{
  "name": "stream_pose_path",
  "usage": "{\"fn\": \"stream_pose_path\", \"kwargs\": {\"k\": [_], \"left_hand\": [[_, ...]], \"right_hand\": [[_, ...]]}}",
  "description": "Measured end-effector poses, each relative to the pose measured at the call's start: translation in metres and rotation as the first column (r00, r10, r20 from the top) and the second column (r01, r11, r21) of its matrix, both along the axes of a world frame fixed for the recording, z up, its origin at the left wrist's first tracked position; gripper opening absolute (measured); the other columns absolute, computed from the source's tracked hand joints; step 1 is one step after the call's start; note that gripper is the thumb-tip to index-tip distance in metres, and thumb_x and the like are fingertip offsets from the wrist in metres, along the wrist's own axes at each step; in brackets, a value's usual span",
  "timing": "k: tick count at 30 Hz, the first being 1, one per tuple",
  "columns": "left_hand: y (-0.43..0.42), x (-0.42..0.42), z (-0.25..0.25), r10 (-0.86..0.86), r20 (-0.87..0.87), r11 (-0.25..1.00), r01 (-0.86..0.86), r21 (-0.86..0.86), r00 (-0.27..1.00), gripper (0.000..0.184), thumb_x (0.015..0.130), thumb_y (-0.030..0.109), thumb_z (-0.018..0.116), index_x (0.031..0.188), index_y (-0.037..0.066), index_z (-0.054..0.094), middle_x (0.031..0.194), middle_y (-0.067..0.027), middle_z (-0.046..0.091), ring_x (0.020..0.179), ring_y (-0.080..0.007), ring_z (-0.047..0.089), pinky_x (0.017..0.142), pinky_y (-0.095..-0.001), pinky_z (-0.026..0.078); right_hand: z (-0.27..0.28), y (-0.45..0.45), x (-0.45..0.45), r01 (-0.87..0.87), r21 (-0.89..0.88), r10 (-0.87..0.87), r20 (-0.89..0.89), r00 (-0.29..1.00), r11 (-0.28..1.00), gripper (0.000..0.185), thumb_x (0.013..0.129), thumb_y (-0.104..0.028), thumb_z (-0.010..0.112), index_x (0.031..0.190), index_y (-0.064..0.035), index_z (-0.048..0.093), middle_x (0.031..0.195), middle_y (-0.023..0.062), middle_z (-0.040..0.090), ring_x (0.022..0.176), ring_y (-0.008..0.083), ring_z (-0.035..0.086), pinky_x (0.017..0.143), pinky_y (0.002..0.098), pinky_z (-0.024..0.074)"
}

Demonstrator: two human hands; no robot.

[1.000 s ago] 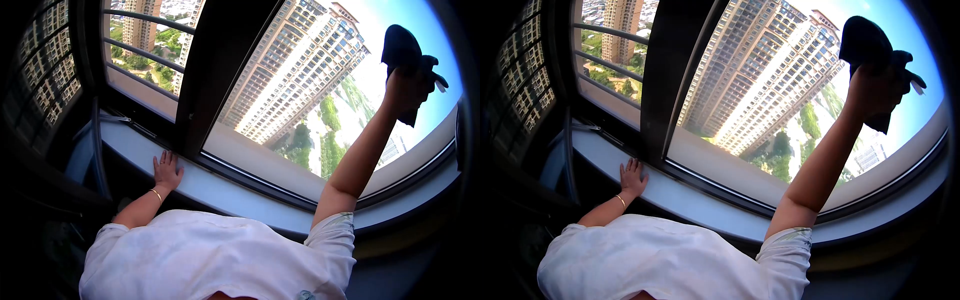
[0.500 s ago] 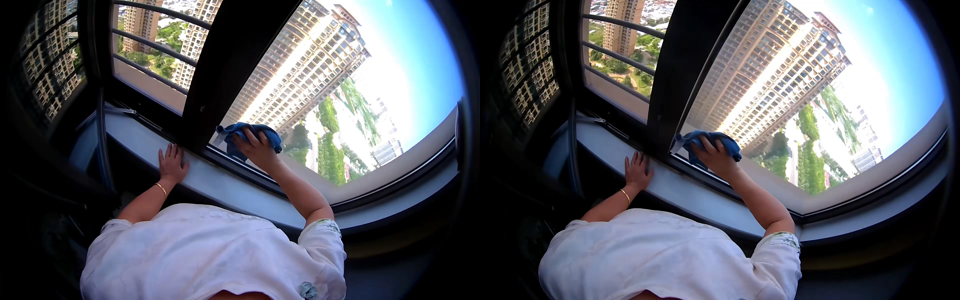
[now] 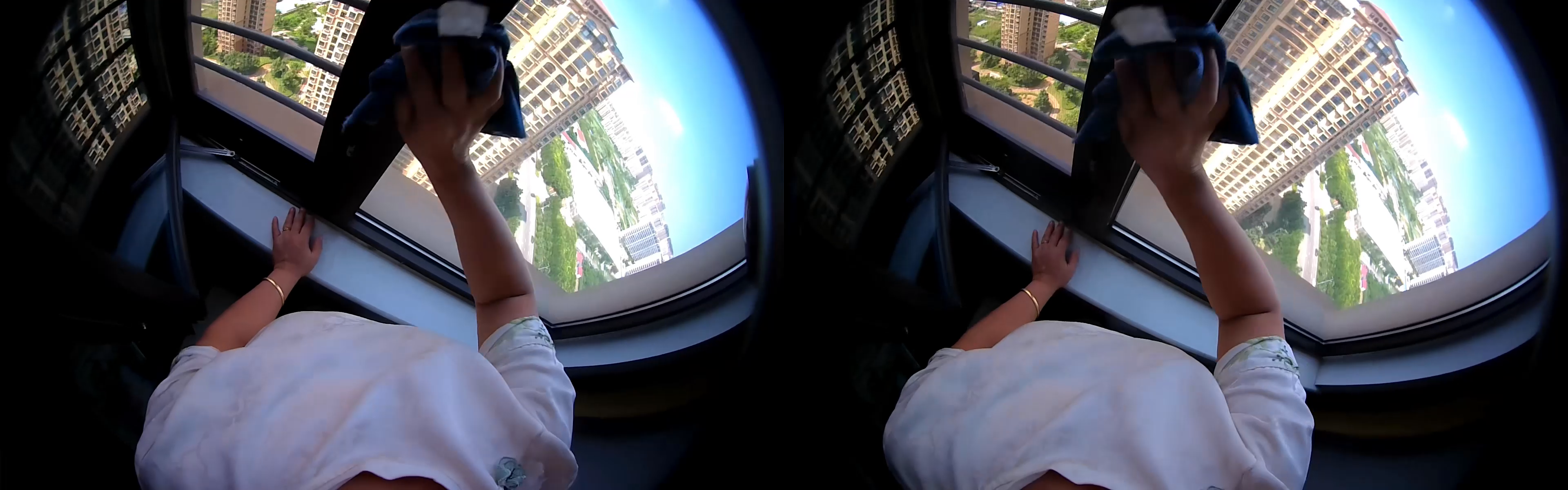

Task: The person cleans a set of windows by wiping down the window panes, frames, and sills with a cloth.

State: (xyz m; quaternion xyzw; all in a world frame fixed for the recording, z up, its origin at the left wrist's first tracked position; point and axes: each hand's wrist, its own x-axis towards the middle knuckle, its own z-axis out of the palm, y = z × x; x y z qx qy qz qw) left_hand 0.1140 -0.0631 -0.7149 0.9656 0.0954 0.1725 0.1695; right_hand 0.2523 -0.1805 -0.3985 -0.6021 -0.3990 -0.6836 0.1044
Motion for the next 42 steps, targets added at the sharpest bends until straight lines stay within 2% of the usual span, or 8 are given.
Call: {"fn": "stream_pose_path", "kwargs": {"k": [7, 10, 18, 23, 25, 30, 36, 42], "left_hand": [[-0.001, 0.001, 0.001, -0.002, 0.002, 1.0, 0.002, 0.031, 1.0, 0.047, 0.088, 0.033, 0.052, 0.128, 0.009, 0.054, 0.142, -0.0122, 0.043, 0.136, -0.0292, 0.033, 0.111, -0.0551, 0.017], [0.0, 0.002, -0.002, 0.008, 0.0, 0.997, -0.008, 0.073, 1.0, 0.044, 0.09, 0.032, 0.051, 0.127, 0.009, 0.055, 0.142, -0.0122, 0.044, 0.136, -0.0295, 0.034, 0.11, -0.0552, 0.018], [-0.002, 0.006, -0.005, 0.022, -0.088, 0.991, -0.01, 0.132, 0.996, 0.047, 0.089, 0.037, 0.051, 0.129, 0.012, 0.053, 0.144, -0.0091, 0.041, 0.137, -0.028, 0.032, 0.111, -0.0558, 0.015], [-0.004, 0.006, -0.003, 0.008, -0.101, 0.991, 0.005, 0.131, 0.995, 0.047, 0.088, 0.036, 0.051, 0.128, 0.011, 0.054, 0.144, -0.0092, 0.042, 0.137, -0.0277, 0.031, 0.111, -0.0561, 0.015], [-0.003, 0.008, -0.003, 0.006, -0.092, 0.992, 0.006, 0.129, 0.996, 0.046, 0.088, 0.036, 0.052, 0.128, 0.011, 0.054, 0.143, -0.0091, 0.042, 0.137, -0.0276, 0.031, 0.111, -0.0562, 0.015], [-0.002, 0.005, -0.007, 0.001, -0.065, 0.992, 0.007, 0.129, 0.998, 0.046, 0.088, 0.034, 0.052, 0.128, 0.012, 0.054, 0.143, -0.0089, 0.043, 0.138, -0.0277, 0.03, 0.111, -0.0562, 0.015], [0.003, 0.005, -0.011, -0.024, -0.083, 0.986, 0.037, 0.161, 0.996, 0.048, 0.088, 0.032, 0.053, 0.132, 0.014, 0.05, 0.145, -0.008, 0.041, 0.139, -0.0273, 0.029, 0.111, -0.0551, 0.016], [0.002, 0.007, -0.014, -0.024, -0.09, 0.988, 0.038, 0.151, 0.996, 0.045, 0.09, 0.029, 0.049, 0.132, 0.015, 0.05, 0.146, -0.0076, 0.039, 0.138, -0.0283, 0.03, 0.111, -0.056, 0.016]], "right_hand": [[-0.232, -0.094, -0.035, -0.072, -0.68, -0.216, -0.328, 0.919, 0.729, 0.027, 0.077, -0.021, 0.059, 0.103, -0.0251, 0.067, 0.124, -0.0062, 0.054, 0.125, 0.0248, 0.042, 0.096, 0.0478, 0.0353], [-0.23, -0.141, -0.045, -0.019, -0.734, -0.331, -0.329, 0.885, 0.678, 0.029, 0.078, -0.021, 0.058, 0.105, -0.0281, 0.066, 0.127, -0.0069, 0.053, 0.127, 0.0216, 0.042, 0.095, 0.0406, 0.0347], [-0.236, -0.38, -0.108, 0.712, -0.403, -0.816, -0.356, 0.456, 0.574, 0.054, 0.075, -0.005, 0.062, 0.122, -0.0311, 0.058, 0.132, 0.0087, 0.039, 0.113, 0.0375, 0.043, 0.091, 0.0481, 0.0386], [-0.274, -0.431, -0.119, 0.944, 0.157, -0.289, -0.926, 0.243, 0.29, 0.038, 0.078, -0.011, 0.05, 0.111, 0.0076, 0.052, 0.109, 0.0269, 0.056, 0.099, 0.043, 0.054, 0.089, 0.0462, 0.0422], [-0.268, -0.355, -0.112, 0.916, 0.117, -0.08, -0.984, 0.159, 0.383, 0.034, 0.078, -0.016, 0.053, 0.105, 0.0041, 0.05, 0.106, 0.0257, 0.056, 0.098, 0.0433, 0.053, 0.089, 0.0465, 0.0416], [-0.28, -0.181, -0.117, 0.483, -0.148, -0.309, -0.911, 0.274, 0.863, 0.042, 0.067, -0.013, 0.066, 0.108, -0.0043, 0.058, 0.109, 0.0134, 0.054, 0.102, 0.0372, 0.047, 0.085, 0.0455, 0.0434], [-0.268, -0.074, -0.106, -0.37, -0.239, -0.143, -0.953, 0.267, 0.898, 0.053, 0.07, -0.003, 0.066, 0.122, -0.0119, 0.058, 0.128, 0.0109, 0.054, 0.116, 0.0381, 0.048, 0.093, 0.0434, 0.0454], [-0.284, -0.208, -0.163, 0.017, -0.196, -0.196, -0.965, 0.174, 0.98, 0.041, 0.071, -0.003, 0.062, 0.11, -0.0138, 0.064, 0.12, 0.0104, 0.057, 0.104, 0.0342, 0.054, 0.085, 0.0408, 0.0477]]}}
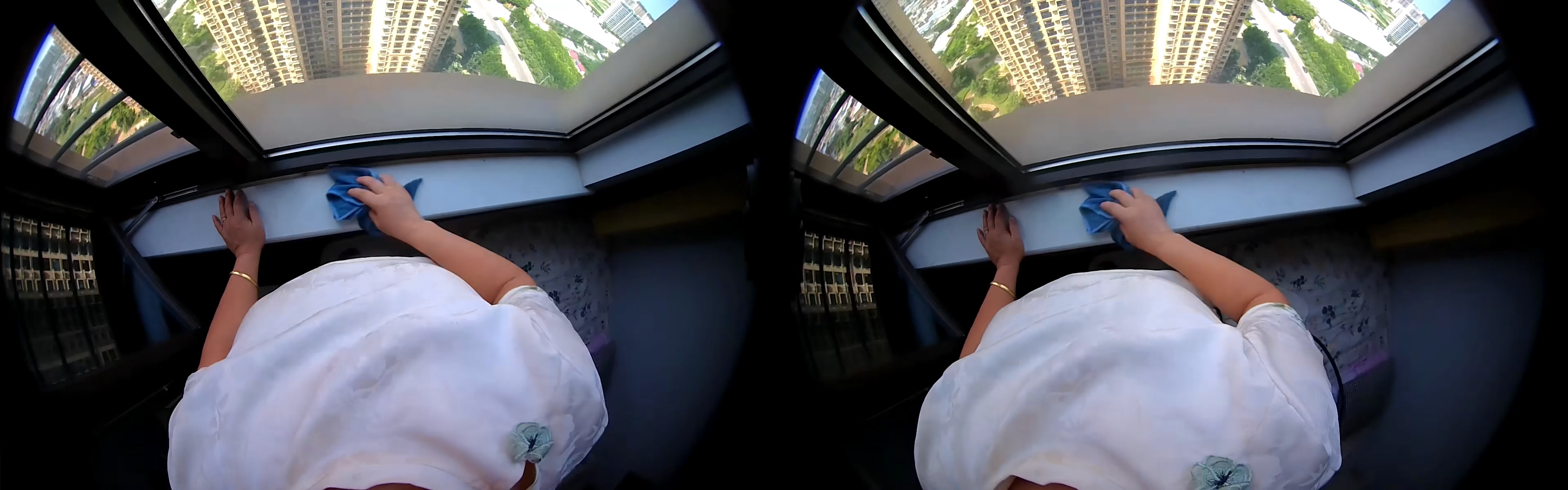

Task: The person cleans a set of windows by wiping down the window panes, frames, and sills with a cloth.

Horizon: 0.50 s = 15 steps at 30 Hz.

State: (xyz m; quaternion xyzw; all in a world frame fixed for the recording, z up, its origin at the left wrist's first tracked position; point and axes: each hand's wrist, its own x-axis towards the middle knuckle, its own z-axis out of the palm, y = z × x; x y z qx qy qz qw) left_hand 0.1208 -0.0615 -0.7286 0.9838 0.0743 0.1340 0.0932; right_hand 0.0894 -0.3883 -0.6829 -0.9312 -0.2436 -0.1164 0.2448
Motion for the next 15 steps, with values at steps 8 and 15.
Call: {"fn": "stream_pose_path", "kwargs": {"k": [8, 15], "left_hand": [[0.003, 0.001, -0.004, 0.008, -0.015, 0.998, -0.007, 0.066, 1.0, 0.046, 0.089, 0.03, 0.051, 0.133, 0.014, 0.049, 0.145, -0.008, 0.04, 0.138, -0.0282, 0.03, 0.11, -0.0561, 0.017], [0.007, 0.003, -0.012, 0.0, 0.005, 0.993, -0.001, 0.122, 1.0, 0.046, 0.089, 0.029, 0.05, 0.133, 0.014, 0.048, 0.146, -0.0072, 0.039, 0.137, -0.0276, 0.03, 0.109, -0.0557, 0.019]], "right_hand": [[0.03, -0.399, -0.071, 0.756, 0.618, -0.687, -0.454, 0.567, 0.216, 0.033, 0.084, -0.007, 0.05, 0.115, -0.0004, 0.061, 0.103, 0.0072, 0.064, 0.093, 0.0159, 0.06, 0.083, 0.0272, 0.0471], [-0.033, -0.246, -0.007, 0.933, -0.262, -0.943, 0.156, 0.294, 0.248, 0.034, 0.079, -0.027, 0.055, 0.11, -0.0125, 0.061, 0.132, 0.0132, 0.049, 0.116, 0.0394, 0.044, 0.09, 0.053, 0.0349]]}}
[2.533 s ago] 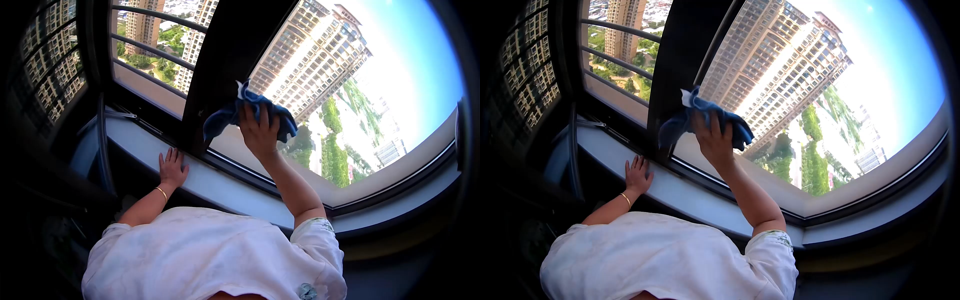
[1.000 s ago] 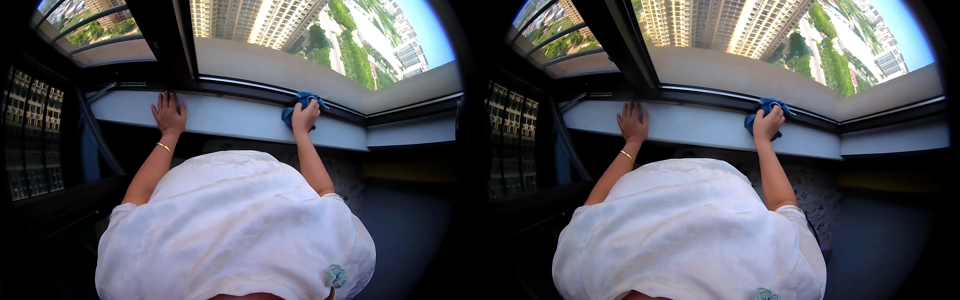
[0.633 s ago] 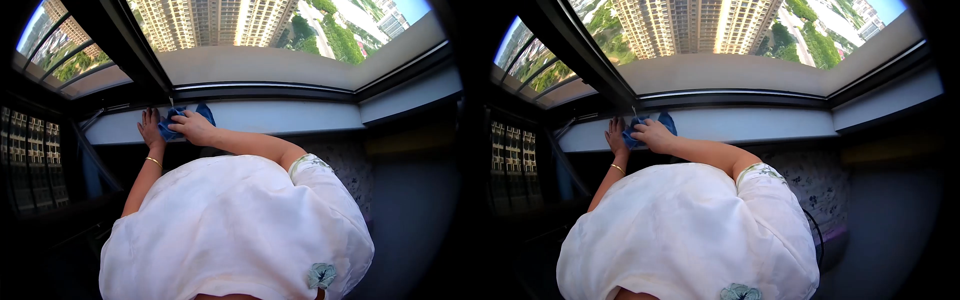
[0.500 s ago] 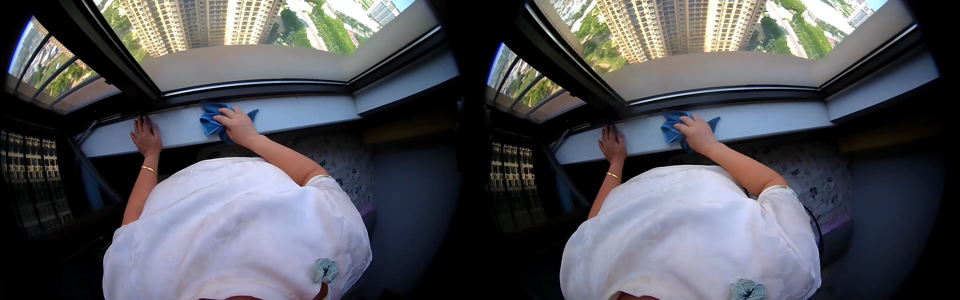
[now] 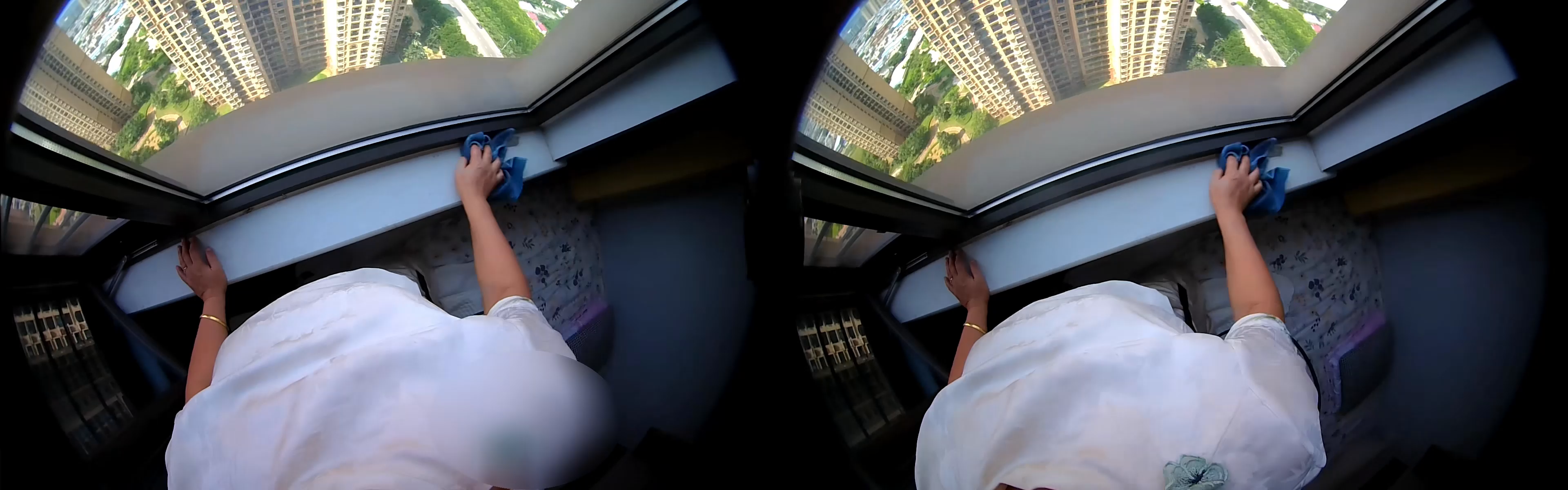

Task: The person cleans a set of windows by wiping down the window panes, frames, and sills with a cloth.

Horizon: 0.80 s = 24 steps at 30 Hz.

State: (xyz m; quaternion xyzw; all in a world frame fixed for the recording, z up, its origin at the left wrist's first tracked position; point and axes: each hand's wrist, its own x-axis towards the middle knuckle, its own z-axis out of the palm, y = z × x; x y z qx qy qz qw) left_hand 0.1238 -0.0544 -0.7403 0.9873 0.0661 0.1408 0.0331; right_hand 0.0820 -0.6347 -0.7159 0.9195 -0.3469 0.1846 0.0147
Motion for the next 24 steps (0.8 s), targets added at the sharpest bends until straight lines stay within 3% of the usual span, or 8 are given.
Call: {"fn": "stream_pose_path", "kwargs": {"k": [2, 4, 7, 10, 13, 17, 21, 24], "left_hand": [[0.004, 0.001, -0.003, -0.016, 0.01, 1.0, 0.016, -0.005, 1.0, 0.046, 0.09, 0.029, 0.05, 0.133, 0.013, 0.048, 0.146, -0.0069, 0.039, 0.137, -0.0276, 0.03, 0.109, -0.0554, 0.019], [0.002, -0.001, -0.001, -0.03, 0.018, 1.0, 0.03, 0.008, 0.999, 0.046, 0.09, 0.028, 0.049, 0.134, 0.013, 0.047, 0.146, -0.0065, 0.039, 0.137, -0.0277, 0.031, 0.108, -0.0551, 0.022], [0.007, 0.002, -0.006, -0.019, 0.012, 1.0, 0.019, 0.021, 1.0, 0.047, 0.09, 0.028, 0.048, 0.134, 0.012, 0.047, 0.146, -0.0069, 0.039, 0.137, -0.0281, 0.032, 0.107, -0.0554, 0.023], [0.003, 0.0, 0.0, -0.039, 0.008, 0.999, 0.039, 0.009, 0.999, 0.046, 0.09, 0.026, 0.049, 0.133, 0.011, 0.048, 0.145, -0.0078, 0.04, 0.136, -0.029, 0.032, 0.107, -0.0551, 0.024], [0.001, 0.002, 0.002, -0.032, 0.004, 0.999, 0.032, 0.01, 0.999, 0.045, 0.089, 0.024, 0.049, 0.132, 0.009, 0.048, 0.145, -0.0092, 0.04, 0.136, -0.0296, 0.033, 0.107, -0.0543, 0.025], [0.006, 0.001, 0.001, -0.068, 0.016, 0.997, 0.068, 0.037, 0.998, 0.045, 0.088, 0.022, 0.05, 0.131, 0.008, 0.049, 0.143, -0.0109, 0.042, 0.134, -0.0305, 0.035, 0.106, -0.0524, 0.027], [0.006, 0.003, 0.0, -0.108, 0.016, 0.993, 0.107, 0.04, 0.994, 0.046, 0.087, 0.021, 0.051, 0.132, 0.008, 0.049, 0.142, -0.0123, 0.042, 0.132, -0.0319, 0.037, 0.105, -0.0499, 0.029], [0.021, 0.008, -0.006, -0.181, 0.024, 0.982, 0.18, 0.059, 0.983, 0.048, 0.089, 0.023, 0.048, 0.135, 0.008, 0.046, 0.143, -0.0151, 0.041, 0.132, -0.0335, 0.037, 0.104, -0.0513, 0.029]], "right_hand": [[0.01, 0.087, -0.01, -0.305, -0.072, 0.311, 0.119, 0.943, 0.95, 0.029, 0.074, -0.022, 0.06, 0.101, -0.0119, 0.063, 0.123, 0.0156, 0.054, 0.113, 0.0409, 0.045, 0.089, 0.0521, 0.0345], [0.023, 0.135, -0.028, -0.608, 0.047, 0.59, 0.193, 0.784, 0.792, 0.032, 0.068, -0.016, 0.064, 0.101, -0.013, 0.063, 0.12, 0.0119, 0.055, 0.112, 0.0371, 0.047, 0.089, 0.0493, 0.0358], [0.021, 0.121, -0.034, -0.751, 0.16, 0.7, 0.28, 0.657, 0.641, 0.039, 0.064, -0.011, 0.067, 0.103, -0.0145, 0.063, 0.116, 0.0076, 0.057, 0.109, 0.031, 0.05, 0.088, 0.0439, 0.0382], [0.007, 0.011, -0.037, -0.23, -0.037, 0.233, 0.218, 0.948, 0.972, 0.043, 0.071, -0.017, 0.064, 0.114, -0.0148, 0.058, 0.121, 0.0098, 0.055, 0.108, 0.0339, 0.049, 0.088, 0.0479, 0.0382], [-0.007, -0.121, -0.043, 0.22, 0.1, -0.23, 0.092, 0.969, 0.97, 0.055, 0.079, -0.026, 0.058, 0.131, -0.0138, 0.047, 0.141, 0.0108, 0.043, 0.126, 0.0387, 0.038, 0.097, 0.055, 0.0326], [0.016, -0.196, -0.026, 0.185, 0.065, -0.172, -0.169, 0.971, 0.981, 0.045, 0.083, -0.033, 0.051, 0.121, -0.0088, 0.053, 0.129, 0.0109, 0.055, 0.127, 0.0338, 0.04, 0.101, 0.0532, 0.0296], [0.015, -0.193, 0.006, 0.276, 0.119, -0.267, -0.086, 0.96, 0.954, 0.041, 0.081, -0.036, 0.054, 0.11, -0.0074, 0.06, 0.117, 0.0096, 0.063, 0.122, 0.0285, 0.044, 0.097, 0.0469, 0.0321], [0.019, -0.142, -0.018, -0.097, 0.094, 0.094, 0.034, 0.995, 0.991, 0.034, 0.075, -0.025, 0.062, 0.104, -0.0062, 0.059, 0.109, 0.0111, 0.064, 0.117, 0.0304, 0.047, 0.094, 0.0454, 0.0339]]}}
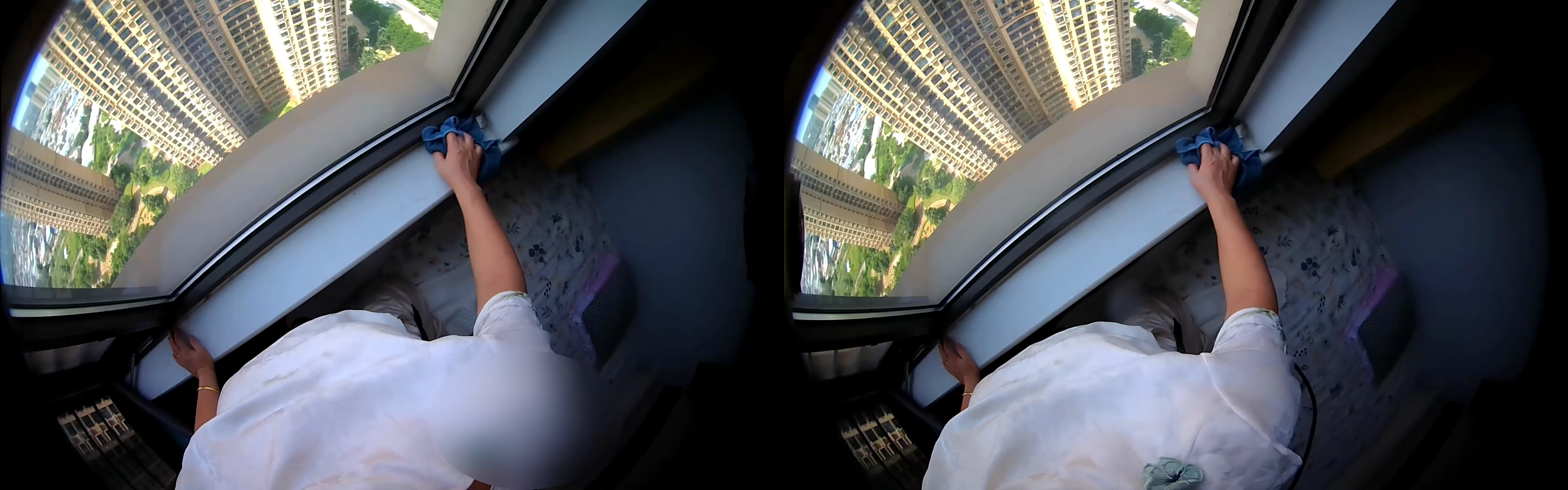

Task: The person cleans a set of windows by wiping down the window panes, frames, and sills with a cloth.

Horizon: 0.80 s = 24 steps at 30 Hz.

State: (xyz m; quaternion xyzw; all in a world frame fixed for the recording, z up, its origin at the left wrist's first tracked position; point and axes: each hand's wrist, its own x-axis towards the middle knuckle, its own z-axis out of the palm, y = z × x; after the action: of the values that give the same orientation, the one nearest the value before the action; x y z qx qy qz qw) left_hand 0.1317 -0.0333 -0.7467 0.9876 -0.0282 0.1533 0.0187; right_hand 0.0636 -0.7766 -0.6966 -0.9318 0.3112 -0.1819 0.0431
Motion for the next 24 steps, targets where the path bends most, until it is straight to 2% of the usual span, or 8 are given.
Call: {"fn": "stream_pose_path", "kwargs": {"k": [4, 8, 11, 13, 15, 20, 22, 24], "left_hand": [[-0.012, -0.002, 0.009, 0.074, -0.077, 0.997, -0.073, 0.019, 0.994, 0.051, 0.091, 0.024, 0.043, 0.139, 0.006, 0.04, 0.144, -0.0173, 0.038, 0.132, -0.036, 0.036, 0.105, -0.0503, 0.029], [-0.011, 0.001, 0.01, 0.01, -0.058, 1.0, -0.009, 0.019, 0.998, 0.049, 0.09, 0.021, 0.044, 0.136, 0.002, 0.042, 0.141, -0.0191, 0.041, 0.13, -0.0374, 0.037, 0.106, -0.0474, 0.03], [-0.005, 0.001, 0.005, -0.048, -0.003, 0.999, 0.048, 0.001, 0.999, 0.048, 0.089, 0.018, 0.045, 0.133, 0.0, 0.045, 0.138, -0.0211, 0.044, 0.128, -0.0389, 0.039, 0.107, -0.0459, 0.031], [-0.01, 0.001, 0.012, -0.066, 0.0, 0.998, 0.066, -0.005, 0.998, 0.047, 0.087, 0.016, 0.046, 0.131, -0.002, 0.047, 0.136, -0.0226, 0.046, 0.126, -0.0398, 0.041, 0.107, -0.045, 0.031], [-0.011, 0.001, 0.01, -0.062, 0.006, 0.998, 0.062, -0.003, 0.998, 0.048, 0.086, 0.015, 0.047, 0.13, -0.003, 0.047, 0.135, -0.0234, 0.046, 0.125, -0.0404, 0.042, 0.107, -0.0452, 0.031], [-0.003, -0.001, 0.003, -0.064, 0.003, 0.998, 0.064, 0.007, 0.998, 0.046, 0.085, 0.013, 0.048, 0.129, -0.004, 0.048, 0.134, -0.0243, 0.046, 0.125, -0.0409, 0.042, 0.108, -0.0453, 0.031], [-0.004, 0.001, 0.005, -0.05, 0.028, 0.999, 0.051, -0.014, 0.998, 0.046, 0.085, 0.013, 0.048, 0.128, -0.004, 0.048, 0.134, -0.0243, 0.047, 0.125, -0.041, 0.042, 0.108, -0.0452, 0.031], [-0.007, 0.003, 0.007, -0.065, 0.023, 0.998, 0.065, -0.022, 0.998, 0.046, 0.085, 0.013, 0.048, 0.128, -0.004, 0.049, 0.134, -0.0244, 0.047, 0.125, -0.0409, 0.042, 0.107, -0.0451, 0.031]], "right_hand": [[0.011, 0.081, -0.036, -0.551, 0.166, 0.5, 0.27, 0.823, 0.818, 0.042, 0.066, -0.007, 0.063, 0.109, -0.0076, 0.061, 0.108, 0.0136, 0.063, 0.106, 0.0313, 0.056, 0.09, 0.0427, 0.0424], [0.021, -0.004, -0.06, -0.367, 0.468, -0.18, 0.78, 0.599, 0.804, 0.05, 0.079, -0.003, 0.054, 0.128, 0.0001, 0.048, 0.122, 0.0138, 0.057, 0.113, 0.0234, 0.054, 0.098, 0.0328, 0.0398], [0.007, -0.127, -0.077, -0.152, 0.632, -0.528, 0.736, 0.422, 0.76, 0.042, 0.082, -0.008, 0.053, 0.121, 0.0054, 0.05, 0.113, 0.0168, 0.061, 0.096, 0.0255, 0.06, 0.086, 0.0348, 0.047], [-0.014, -0.17, -0.074, 0.007, 0.747, -0.647, 0.57, 0.508, 0.664, 0.034, 0.081, -0.01, 0.054, 0.111, 0.0073, 0.055, 0.112, 0.0198, 0.061, 0.096, 0.0303, 0.06, 0.085, 0.0359, 0.0475], [-0.096, -0.191, -0.05, 0.447, 0.36, -0.572, 0.447, 0.688, 0.819, 0.025, 0.08, -0.007, 0.054, 0.1, 0.0049, 0.06, 0.105, 0.0206, 0.061, 0.092, 0.0337, 0.059, 0.086, 0.0399, 0.0465], [-0.018, 0.002, -0.052, 0.315, 0.052, -0.319, 0.147, 0.936, 0.948, 0.028, 0.074, -0.012, 0.058, 0.099, -0.0004, 0.061, 0.118, 0.0146, 0.058, 0.104, 0.0349, 0.05, 0.09, 0.0444, 0.0438], [0.018, 0.049, -0.051, -0.051, 0.186, 0.044, 0.041, 0.998, 0.981, 0.027, 0.073, -0.009, 0.065, 0.099, -0.0028, 0.063, 0.116, 0.012, 0.059, 0.106, 0.0379, 0.049, 0.094, 0.0428, 0.0434], [0.027, 0.038, -0.038, -0.048, 0.38, -0.032, 0.201, 0.979, 0.924, 0.039, 0.07, -0.01, 0.071, 0.107, -0.005, 0.059, 0.114, 0.0104, 0.06, 0.107, 0.0353, 0.05, 0.093, 0.0423, 0.044]]}}
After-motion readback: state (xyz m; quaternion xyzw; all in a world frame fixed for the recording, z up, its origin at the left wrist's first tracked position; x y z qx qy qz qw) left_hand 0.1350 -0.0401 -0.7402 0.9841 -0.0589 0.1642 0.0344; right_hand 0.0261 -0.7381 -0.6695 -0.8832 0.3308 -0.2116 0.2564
